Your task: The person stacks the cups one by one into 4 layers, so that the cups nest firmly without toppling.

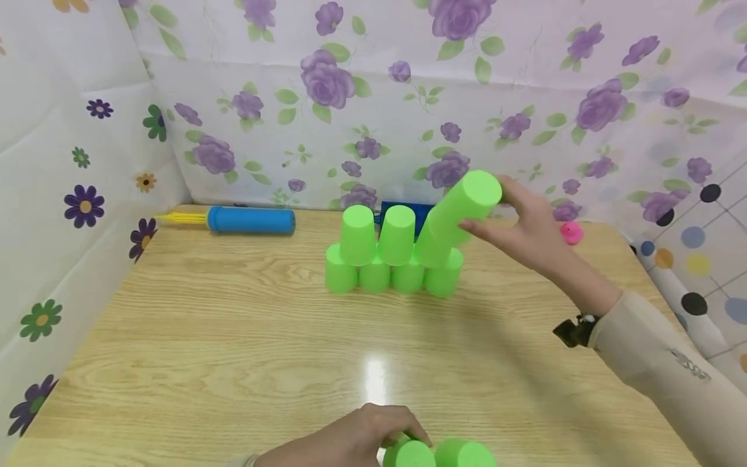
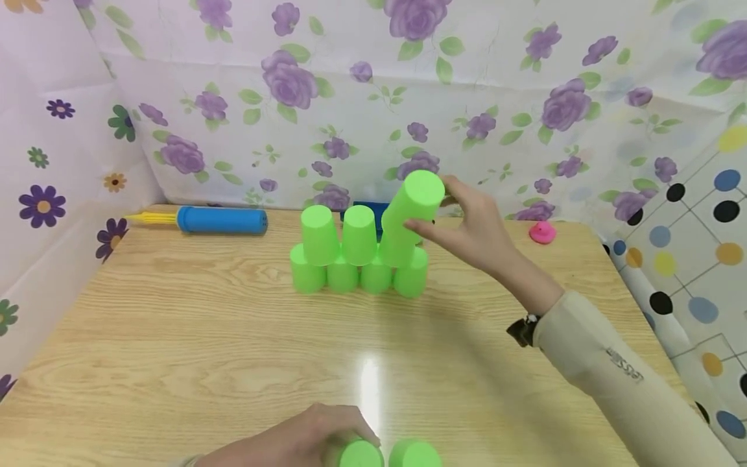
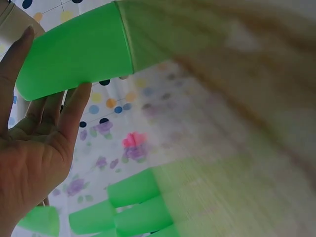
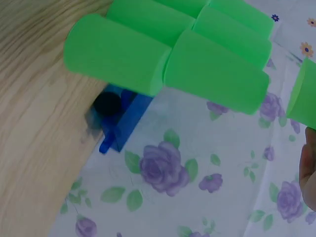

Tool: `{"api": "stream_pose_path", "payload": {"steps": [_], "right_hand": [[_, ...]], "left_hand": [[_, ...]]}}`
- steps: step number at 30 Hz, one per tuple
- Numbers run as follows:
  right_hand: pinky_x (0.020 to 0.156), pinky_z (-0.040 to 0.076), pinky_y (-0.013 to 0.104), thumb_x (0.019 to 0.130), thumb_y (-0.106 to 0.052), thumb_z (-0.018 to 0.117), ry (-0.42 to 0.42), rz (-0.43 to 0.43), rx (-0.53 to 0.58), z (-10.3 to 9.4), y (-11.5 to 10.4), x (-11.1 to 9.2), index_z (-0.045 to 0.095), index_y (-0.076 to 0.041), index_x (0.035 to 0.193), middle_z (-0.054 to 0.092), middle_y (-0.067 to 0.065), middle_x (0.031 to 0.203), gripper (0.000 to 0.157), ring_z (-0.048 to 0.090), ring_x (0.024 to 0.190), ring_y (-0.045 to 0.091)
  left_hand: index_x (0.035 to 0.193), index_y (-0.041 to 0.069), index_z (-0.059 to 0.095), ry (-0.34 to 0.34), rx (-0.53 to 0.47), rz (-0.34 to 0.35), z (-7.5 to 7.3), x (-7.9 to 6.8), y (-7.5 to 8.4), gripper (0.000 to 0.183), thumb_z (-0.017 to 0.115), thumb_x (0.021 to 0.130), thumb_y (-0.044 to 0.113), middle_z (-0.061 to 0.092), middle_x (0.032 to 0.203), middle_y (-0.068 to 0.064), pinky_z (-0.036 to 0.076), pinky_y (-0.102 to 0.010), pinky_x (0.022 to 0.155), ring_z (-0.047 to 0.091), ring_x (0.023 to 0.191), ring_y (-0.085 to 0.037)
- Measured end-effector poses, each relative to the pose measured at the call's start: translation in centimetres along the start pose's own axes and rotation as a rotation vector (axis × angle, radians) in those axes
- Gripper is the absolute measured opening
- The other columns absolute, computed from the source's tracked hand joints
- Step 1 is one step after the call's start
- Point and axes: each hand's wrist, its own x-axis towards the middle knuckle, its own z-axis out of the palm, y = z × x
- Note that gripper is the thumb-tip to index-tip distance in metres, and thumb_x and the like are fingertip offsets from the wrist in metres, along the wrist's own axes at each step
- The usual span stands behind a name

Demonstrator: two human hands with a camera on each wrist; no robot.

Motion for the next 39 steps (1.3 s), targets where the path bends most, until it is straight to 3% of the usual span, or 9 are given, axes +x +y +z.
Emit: {"api": "stream_pose_path", "payload": {"steps": [2, 6, 13, 17, 22, 30, 39], "right_hand": [[0.094, 0.041, 0.042, 0.076, -0.024, 0.078, 0.004, 0.052, 0.026, 0.7, 0.0, 0.7, 0.055, -0.017, 0.129, 0.062, 0.003, 0.117, 0.058, 0.055, 0.108, 0.017], [0.094, 0.038, 0.040, 0.079, -0.035, 0.075, 0.004, 0.115, 0.051, 2.1, 0.1, 2.1, 0.053, -0.023, 0.131, 0.062, -0.001, 0.114, 0.058, 0.053, 0.103, 0.014], [0.092, 0.040, 0.044, 0.078, -0.052, 0.069, -0.105, 0.162, 0.029, 3.6, -0.3, 4.7, 0.046, -0.023, 0.135, 0.060, 0.000, 0.114, 0.068, 0.051, 0.106, 0.019], [0.092, 0.041, 0.044, 0.078, -0.052, 0.069, -0.171, 0.188, 0.042, 3.8, -0.4, 5.0, 0.047, -0.018, 0.131, 0.061, 0.001, 0.113, 0.067, 0.054, 0.106, 0.021], [0.091, 0.041, 0.046, 0.078, -0.049, 0.070, -0.186, 0.196, 0.030, 3.5, -0.1, 5.0, 0.047, -0.017, 0.129, 0.060, 0.002, 0.115, 0.065, 0.054, 0.105, 0.023], [0.092, 0.042, 0.040, 0.080, -0.048, 0.069, -0.186, 0.175, 0.088, 3.7, 0.6, 4.9, 0.043, -0.021, 0.134, 0.061, 0.001, 0.117, 0.065, 0.054, 0.102, 0.019], [0.095, 0.040, 0.047, 0.079, -0.051, 0.069, -0.246, 0.163, 0.092, 3.8, 0.2, 5.4, 0.038, -0.027, 0.136, 0.056, 0.000, 0.124, 0.070, 0.052, 0.110, 0.023]], "left_hand": [[0.110, 0.012, 0.056, -0.005, 0.002, 0.021, -0.1, 0.1, -0.1, 0.035, 0.074, 0.080, 0.016, 0.064, 0.105, 0.001, 0.049, -0.013, 0.078, 0.059, 0.094, 0.004], [0.107, 0.011, 0.057, -0.025, 0.019, 0.037, -0.2, 0.3, -0.2, 0.035, 0.076, 0.078, 0.013, 0.064, 0.103, 0.000, 0.049, -0.012, 0.076, 0.058, 0.094, 0.006], [0.104, 0.015, 0.059, -0.017, 0.042, -0.035, -0.3, 0.2, -0.2, 0.032, 0.078, 0.077, 0.015, 0.063, 0.102, 0.007, 0.048, -0.011, 0.077, 0.055, 0.096, 0.005], [0.102, 0.017, 0.060, -0.023, 0.096, -0.036, -0.4, 0.3, -0.4, 0.031, 0.078, 0.076, 0.018, 0.063, 0.100, 0.008, 0.047, -0.009, 0.076, 0.054, 0.095, 0.007], [0.100, 0.019, 0.061, -0.032, 0.214, -0.040, -0.5, 0.7, -0.6, 0.033, 0.080, 0.074, 0.024, 0.062, 0.099, 0.012, 0.043, -0.006, 0.077, 0.052, 0.094, 0.010], [0.099, 0.016, 0.059, -0.049, 0.134, -0.064, -0.4, 0.5, -0.4, 0.032, 0.079, 0.075, 0.019, 0.063, 0.101, 0.007, 0.045, -0.007, 0.075, 0.055, 0.098, 0.005], [0.101, 0.017, 0.058, -0.059, 0.089, -0.138, -0.2, 0.6, -0.3, 0.037, 0.081, 0.073, 0.019, 0.062, 0.102, 0.010, 0.046, -0.007, 0.073, 0.055, 0.094, 0.005]]}}
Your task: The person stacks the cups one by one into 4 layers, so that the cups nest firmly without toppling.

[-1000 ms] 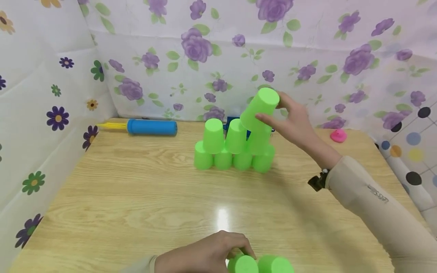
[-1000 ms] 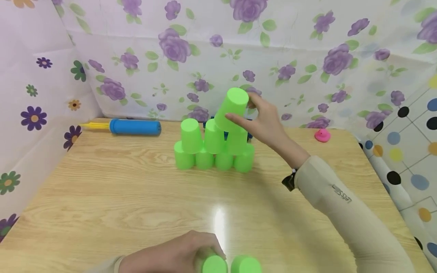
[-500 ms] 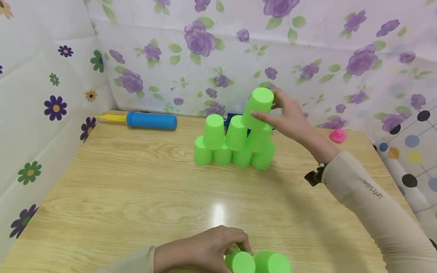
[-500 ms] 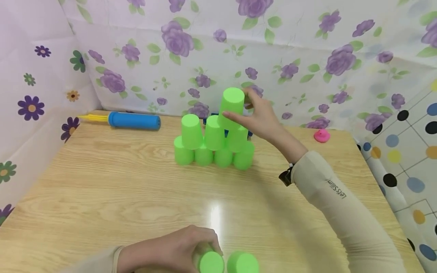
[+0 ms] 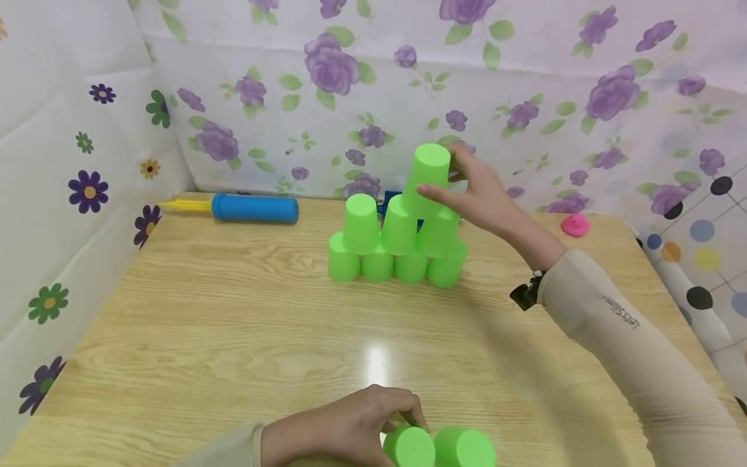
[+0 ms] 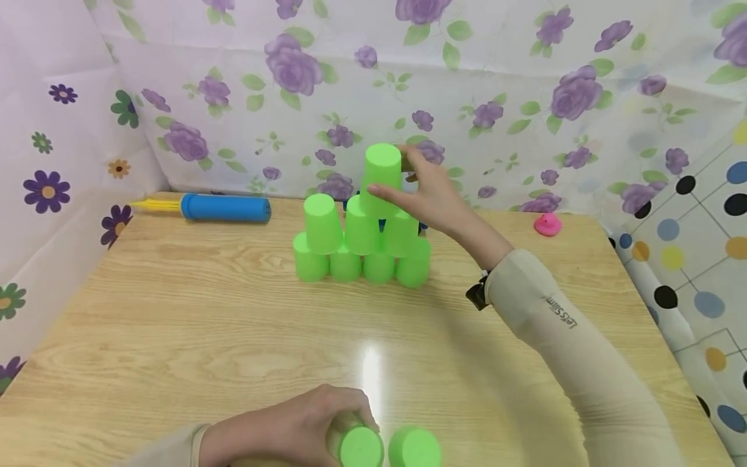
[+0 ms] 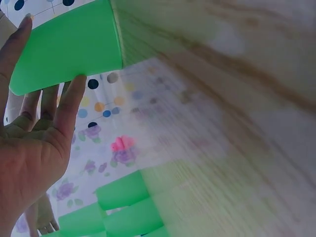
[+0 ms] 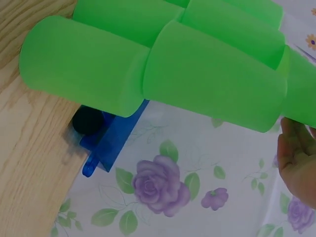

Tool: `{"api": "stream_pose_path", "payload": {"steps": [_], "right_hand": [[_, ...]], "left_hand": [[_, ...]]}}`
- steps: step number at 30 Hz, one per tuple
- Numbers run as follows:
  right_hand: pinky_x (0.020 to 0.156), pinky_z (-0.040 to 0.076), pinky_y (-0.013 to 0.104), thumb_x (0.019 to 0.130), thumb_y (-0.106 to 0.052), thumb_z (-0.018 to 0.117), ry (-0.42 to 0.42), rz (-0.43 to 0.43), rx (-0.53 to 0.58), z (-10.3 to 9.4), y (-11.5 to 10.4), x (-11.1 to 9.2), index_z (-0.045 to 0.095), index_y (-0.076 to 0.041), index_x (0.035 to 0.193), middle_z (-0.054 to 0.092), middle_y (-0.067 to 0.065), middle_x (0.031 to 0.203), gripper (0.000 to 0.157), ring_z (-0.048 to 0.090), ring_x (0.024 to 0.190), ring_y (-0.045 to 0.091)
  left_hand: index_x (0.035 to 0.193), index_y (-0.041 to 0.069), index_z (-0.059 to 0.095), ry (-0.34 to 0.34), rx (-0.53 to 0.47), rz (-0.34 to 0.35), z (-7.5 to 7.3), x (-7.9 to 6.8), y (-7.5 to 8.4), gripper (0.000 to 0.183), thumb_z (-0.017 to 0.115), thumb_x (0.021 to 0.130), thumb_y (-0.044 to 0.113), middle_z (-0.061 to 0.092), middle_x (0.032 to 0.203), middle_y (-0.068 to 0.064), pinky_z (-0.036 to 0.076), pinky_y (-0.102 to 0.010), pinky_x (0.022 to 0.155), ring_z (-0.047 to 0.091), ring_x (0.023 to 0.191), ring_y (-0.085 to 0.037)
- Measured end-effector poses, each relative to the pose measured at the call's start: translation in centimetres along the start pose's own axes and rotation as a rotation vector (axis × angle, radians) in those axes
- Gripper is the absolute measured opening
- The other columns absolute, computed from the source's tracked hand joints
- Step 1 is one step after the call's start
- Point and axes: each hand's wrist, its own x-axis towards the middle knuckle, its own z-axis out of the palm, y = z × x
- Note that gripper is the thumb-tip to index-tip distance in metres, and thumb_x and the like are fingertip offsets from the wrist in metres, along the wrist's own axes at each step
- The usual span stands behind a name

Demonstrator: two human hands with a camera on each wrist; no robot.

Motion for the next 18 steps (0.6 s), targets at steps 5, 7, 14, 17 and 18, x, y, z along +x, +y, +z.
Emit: {"api": "stream_pose_path", "payload": {"steps": [5, 7, 14, 17, 18], "right_hand": [[0.103, 0.032, 0.047, 0.079, -0.041, 0.073, 0.007, -0.031, 0.007, -0.5, 0.2, -1.2, 0.026, -0.034, 0.143, 0.046, 0.003, 0.137, 0.080, 0.042, 0.124, 0.021], [0.105, 0.030, 0.046, 0.081, -0.036, 0.073, 0.021, -0.051, 0.015, -0.8, 0.3, -2.1, 0.023, -0.034, 0.145, 0.044, 0.004, 0.139, 0.081, 0.038, 0.128, 0.019], [0.105, 0.031, 0.044, 0.082, -0.025, 0.073, 0.035, -0.080, 0.006, -1.5, 0.7, -5.1, 0.024, -0.027, 0.146, 0.041, 0.004, 0.142, 0.081, 0.037, 0.130, 0.020], [0.104, 0.032, 0.045, 0.081, -0.021, 0.074, 0.073, -0.097, -0.005, -1.5, 0.7, -6.6, 0.027, -0.023, 0.146, 0.042, 0.005, 0.142, 0.080, 0.038, 0.130, 0.021], [0.104, 0.032, 0.044, 0.081, -0.019, 0.074, 0.092, -0.109, -0.009, -1.4, 0.7, -7.2, 0.029, -0.022, 0.145, 0.043, 0.004, 0.142, 0.079, 0.039, 0.129, 0.021]], "left_hand": [[0.106, 0.015, 0.059, -0.034, -0.135, -0.010, -0.3, 0.0, -0.2, 0.037, 0.079, 0.076, 0.018, 0.063, 0.103, 0.008, 0.050, -0.012, 0.072, 0.058, 0.093, 0.005], [0.108, 0.015, 0.059, -0.034, -0.153, 0.008, -0.6, 0.0, -0.3, 0.038, 0.079, 0.076, 0.017, 0.064, 0.103, 0.007, 0.051, -0.013, 0.072, 0.057, 0.094, 0.005], [0.113, 0.019, 0.057, 0.029, 0.004, 0.115, -2.5, -0.5, 0.5, 0.046, 0.081, 0.073, 0.023, 0.064, 0.105, 0.008, 0.048, -0.012, 0.081, 0.056, 0.099, 0.004], [0.114, 0.021, 0.058, 0.077, 0.019, 0.128, -4.1, -0.8, 1.4, 0.047, 0.081, 0.073, 0.026, 0.062, 0.104, 0.010, 0.049, -0.016, 0.082, 0.056, 0.097, 0.003], [0.114, 0.021, 0.058, 0.095, 0.022, 0.127, -4.7, -0.9, 1.6, 0.047, 0.081, 0.073, 0.027, 0.062, 0.104, 0.011, 0.049, -0.018, 0.083, 0.057, 0.097, 0.002]]}}
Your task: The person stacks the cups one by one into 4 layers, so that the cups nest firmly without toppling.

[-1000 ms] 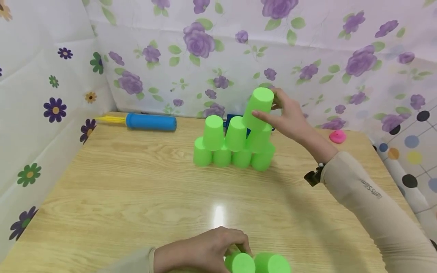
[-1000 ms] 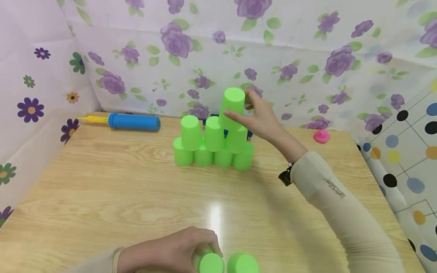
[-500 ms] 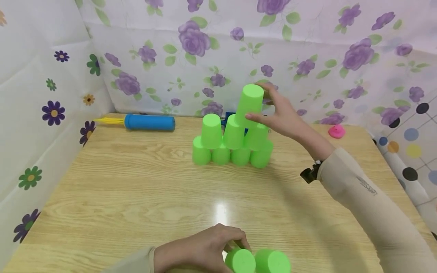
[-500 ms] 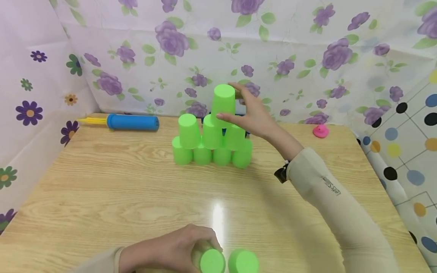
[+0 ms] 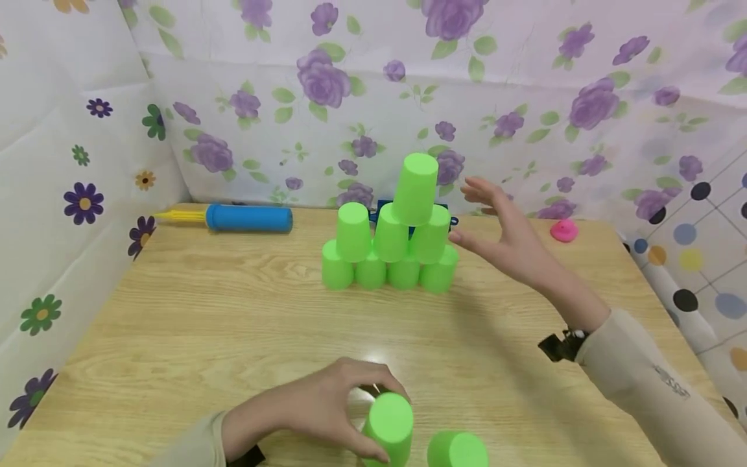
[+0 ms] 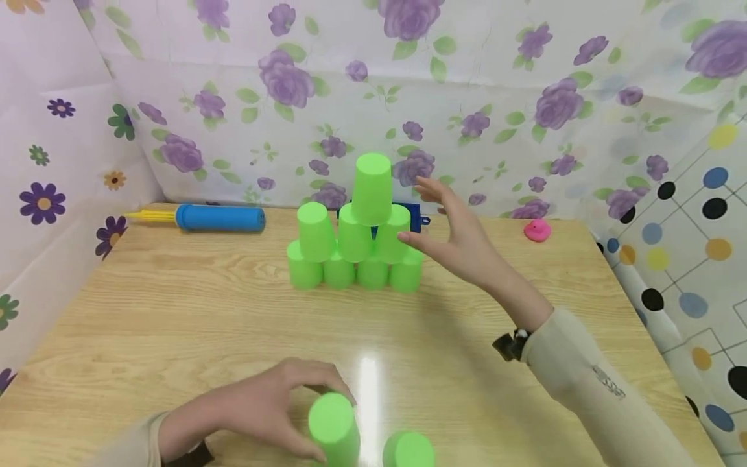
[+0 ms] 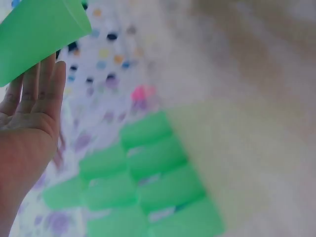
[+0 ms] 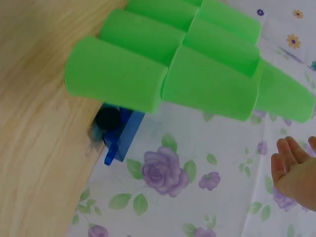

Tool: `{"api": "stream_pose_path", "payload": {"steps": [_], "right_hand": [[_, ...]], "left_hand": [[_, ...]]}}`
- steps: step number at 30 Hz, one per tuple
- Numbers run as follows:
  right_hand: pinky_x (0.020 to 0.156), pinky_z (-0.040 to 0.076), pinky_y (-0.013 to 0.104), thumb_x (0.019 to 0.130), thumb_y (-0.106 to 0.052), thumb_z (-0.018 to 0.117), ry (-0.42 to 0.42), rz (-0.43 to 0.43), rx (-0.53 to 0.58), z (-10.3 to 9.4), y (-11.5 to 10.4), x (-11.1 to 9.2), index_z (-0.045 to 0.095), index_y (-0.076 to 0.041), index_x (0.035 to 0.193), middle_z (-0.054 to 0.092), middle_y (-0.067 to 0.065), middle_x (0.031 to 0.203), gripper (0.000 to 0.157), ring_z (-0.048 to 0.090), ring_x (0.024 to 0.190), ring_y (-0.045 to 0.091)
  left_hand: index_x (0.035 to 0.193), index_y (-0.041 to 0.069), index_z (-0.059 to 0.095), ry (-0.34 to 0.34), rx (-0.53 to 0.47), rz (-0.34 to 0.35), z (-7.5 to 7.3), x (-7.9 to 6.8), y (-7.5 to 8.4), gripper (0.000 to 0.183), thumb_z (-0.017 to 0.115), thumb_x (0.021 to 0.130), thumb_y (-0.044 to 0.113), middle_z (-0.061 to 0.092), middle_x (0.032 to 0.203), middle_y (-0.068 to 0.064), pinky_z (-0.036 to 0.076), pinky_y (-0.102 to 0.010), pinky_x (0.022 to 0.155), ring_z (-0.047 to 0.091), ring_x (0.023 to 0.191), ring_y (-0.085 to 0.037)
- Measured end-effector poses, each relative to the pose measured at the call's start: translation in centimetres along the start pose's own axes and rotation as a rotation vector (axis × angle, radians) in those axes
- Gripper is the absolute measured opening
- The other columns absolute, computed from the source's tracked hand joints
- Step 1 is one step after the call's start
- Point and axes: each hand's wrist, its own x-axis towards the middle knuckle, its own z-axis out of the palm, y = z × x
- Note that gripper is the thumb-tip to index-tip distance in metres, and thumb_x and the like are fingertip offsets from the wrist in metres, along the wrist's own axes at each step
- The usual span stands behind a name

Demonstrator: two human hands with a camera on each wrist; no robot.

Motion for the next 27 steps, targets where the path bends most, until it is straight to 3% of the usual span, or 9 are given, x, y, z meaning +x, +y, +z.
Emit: {"api": "stream_pose_path", "payload": {"steps": [5, 9, 16, 22, 27], "right_hand": [[0.102, 0.034, 0.029, 0.077, -0.011, 0.077, 0.075, -0.082, -0.040, 0.8, -0.4, -3.0, 0.035, -0.020, 0.143, 0.044, -0.001, 0.141, 0.079, 0.042, 0.126, 0.017], [0.100, 0.033, 0.022, 0.071, -0.007, 0.080, 0.069, -0.123, -0.066, 1.2, -0.9, -5.6, 0.039, -0.017, 0.141, 0.045, 0.002, 0.139, 0.082, 0.042, 0.124, 0.012], [0.100, 0.034, 0.017, 0.066, -0.008, 0.083, -0.012, -0.150, -0.072, 1.2, -1.3, -9.7, 0.041, -0.011, 0.139, 0.048, 0.004, 0.137, 0.084, 0.042, 0.124, 0.009], [0.104, 0.029, 0.015, 0.067, -0.011, 0.084, -0.067, -0.145, -0.040, 1.8, -1.2, -12.6, 0.043, -0.010, 0.138, 0.048, 0.004, 0.136, 0.082, 0.043, 0.126, 0.011], [0.104, 0.031, 0.017, 0.072, -0.019, 0.081, -0.172, -0.097, -0.013, 2.5, -1.3, -14.9, 0.044, -0.013, 0.137, 0.049, -0.001, 0.135, 0.074, 0.044, 0.125, 0.009]], "left_hand": [[0.115, 0.018, 0.059, 0.130, -0.003, 0.006, -3.6, 0.3, 0.6, 0.050, 0.082, 0.071, 0.024, 0.062, 0.107, 0.007, 0.051, -0.028, 0.085, 0.059, 0.099, -0.008], [0.117, 0.012, 0.059, 0.244, 0.095, 0.032, -6.6, 0.9, 0.9, 0.056, 0.084, 0.067, 0.017, 0.061, 0.114, 0.001, 0.051, -0.031, 0.087, 0.058, 0.104, -0.014], [0.124, 0.009, 0.056, 0.392, 0.173, -0.068, -11.3, 2.5, 2.0, 0.058, 0.081, 0.071, 0.010, 0.059, 0.121, -0.003, 0.045, -0.035, 0.097, 0.054, 0.112, -0.017], [0.131, 0.015, 0.053, 0.526, 0.202, -0.144, -13.7, 4.1, 2.5, 0.057, 0.075, 0.079, 0.014, 0.056, 0.127, 0.001, 0.035, -0.036, 0.105, 0.048, 0.121, -0.012], [0.135, 0.022, 0.049, 0.576, 0.235, -0.162, -14.8, 5.2, 2.7, 0.057, 0.072, 0.083, 0.019, 0.054, 0.128, 0.002, 0.034, -0.038, 0.105, 0.045, 0.124, -0.012]]}}
